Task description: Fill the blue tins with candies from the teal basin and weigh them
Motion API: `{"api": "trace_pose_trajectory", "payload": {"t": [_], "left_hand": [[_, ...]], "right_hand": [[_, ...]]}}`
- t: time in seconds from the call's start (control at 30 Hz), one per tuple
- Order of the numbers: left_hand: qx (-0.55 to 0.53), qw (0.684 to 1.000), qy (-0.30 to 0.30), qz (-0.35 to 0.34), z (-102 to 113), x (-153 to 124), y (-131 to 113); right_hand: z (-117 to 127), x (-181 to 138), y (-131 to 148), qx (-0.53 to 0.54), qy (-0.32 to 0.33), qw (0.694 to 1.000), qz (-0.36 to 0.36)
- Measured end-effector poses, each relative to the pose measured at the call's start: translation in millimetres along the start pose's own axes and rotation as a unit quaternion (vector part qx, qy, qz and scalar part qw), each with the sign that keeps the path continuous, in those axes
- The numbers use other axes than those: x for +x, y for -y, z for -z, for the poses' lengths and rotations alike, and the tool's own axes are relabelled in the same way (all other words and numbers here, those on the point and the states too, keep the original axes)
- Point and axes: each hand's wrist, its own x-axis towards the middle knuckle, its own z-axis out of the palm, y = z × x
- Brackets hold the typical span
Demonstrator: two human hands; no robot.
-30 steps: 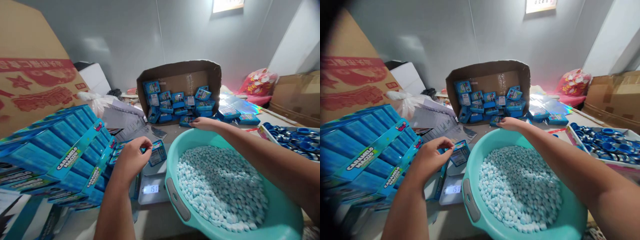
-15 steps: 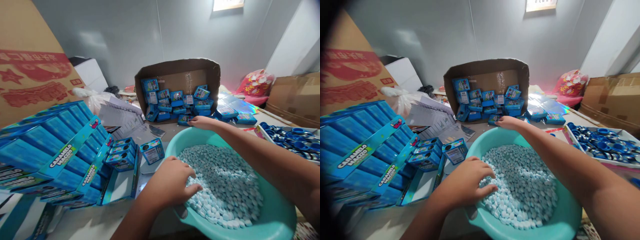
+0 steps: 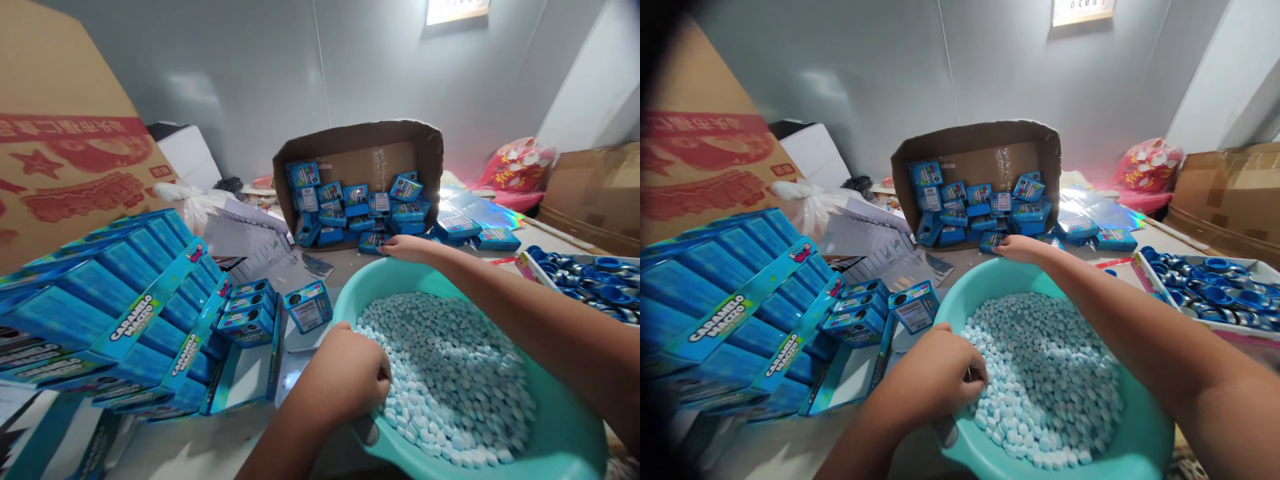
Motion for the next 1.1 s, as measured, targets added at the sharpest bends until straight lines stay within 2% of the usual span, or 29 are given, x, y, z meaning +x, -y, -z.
{"api": "trace_pose_trajectory", "payload": {"t": [0.23, 0.53, 0.6, 0.67, 0.8, 0.87, 0.93, 1.1], "left_hand": [[-0.031, 0.999, 0.019, 0.000, 0, 1, 1], [-0.119, 0.990, -0.040, -0.066, 3, -3, 13], [-0.145, 0.983, -0.075, -0.082, 9, -7, 19], [-0.164, 0.973, -0.143, -0.073, 17, -16, 30], [-0.134, 0.934, -0.329, 0.026, 34, -37, 60], [-0.091, 0.914, -0.385, 0.086, 40, -45, 75], [-0.060, 0.905, -0.405, 0.119, 42, -49, 85], [-0.020, 0.908, -0.397, 0.132, 40, -46, 93]], "right_hand": [[1, 0, -1, 0.013, 0.012, 1.000, -0.001], [0, 3, -5, 0.022, 0.015, 1.000, -0.004], [0, 2, -4, 0.021, 0.017, 1.000, 0.000], [1, 1, -3, 0.019, 0.020, 1.000, 0.001], [2, 0, -1, 0.014, 0.018, 1.000, -0.005], [2, -1, -1, 0.013, 0.017, 1.000, -0.007], [2, -2, 0, 0.014, 0.015, 1.000, -0.010], [1, -4, 0, 0.015, 0.008, 1.000, -0.008]]}}
